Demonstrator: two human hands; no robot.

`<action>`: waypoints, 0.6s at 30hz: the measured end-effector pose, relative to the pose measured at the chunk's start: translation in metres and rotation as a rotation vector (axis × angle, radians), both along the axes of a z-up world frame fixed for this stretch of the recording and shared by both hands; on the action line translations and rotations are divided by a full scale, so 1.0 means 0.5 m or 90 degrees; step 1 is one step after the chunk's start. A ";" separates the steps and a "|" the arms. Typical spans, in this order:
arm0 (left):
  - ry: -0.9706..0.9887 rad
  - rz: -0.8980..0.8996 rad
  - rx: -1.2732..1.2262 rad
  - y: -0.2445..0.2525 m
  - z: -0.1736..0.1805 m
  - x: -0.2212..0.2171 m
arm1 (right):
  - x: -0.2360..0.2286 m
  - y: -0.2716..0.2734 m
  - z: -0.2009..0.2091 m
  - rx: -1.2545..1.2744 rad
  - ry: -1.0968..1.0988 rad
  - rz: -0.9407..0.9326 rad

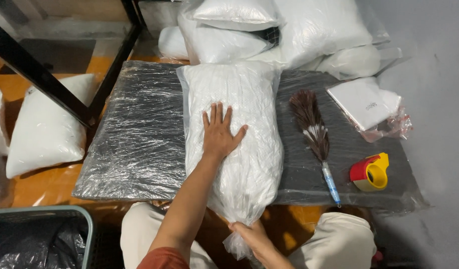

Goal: Vacuuming air out of a pillow inside a plastic bag to compress it and then sealing it with tape.

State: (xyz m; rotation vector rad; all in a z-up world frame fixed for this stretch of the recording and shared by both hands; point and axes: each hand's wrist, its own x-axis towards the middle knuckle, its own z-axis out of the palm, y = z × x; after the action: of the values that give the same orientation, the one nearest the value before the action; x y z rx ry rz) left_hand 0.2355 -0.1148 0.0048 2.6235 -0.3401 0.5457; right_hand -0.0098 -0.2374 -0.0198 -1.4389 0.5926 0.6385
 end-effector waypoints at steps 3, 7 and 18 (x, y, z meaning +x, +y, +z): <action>0.007 0.001 0.000 0.001 -0.001 0.001 | 0.001 0.000 0.003 0.003 -0.006 0.002; 0.019 0.003 0.002 0.002 -0.003 0.001 | -0.001 0.001 0.005 0.010 -0.014 0.004; 0.047 0.011 0.025 0.003 -0.006 0.006 | 0.000 0.001 -0.002 0.023 -0.022 0.014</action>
State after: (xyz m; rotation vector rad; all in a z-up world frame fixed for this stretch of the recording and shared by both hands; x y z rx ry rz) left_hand 0.2387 -0.1133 0.0018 2.6791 -0.3075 0.4510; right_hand -0.0097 -0.2368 -0.0210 -1.4215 0.5364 0.6376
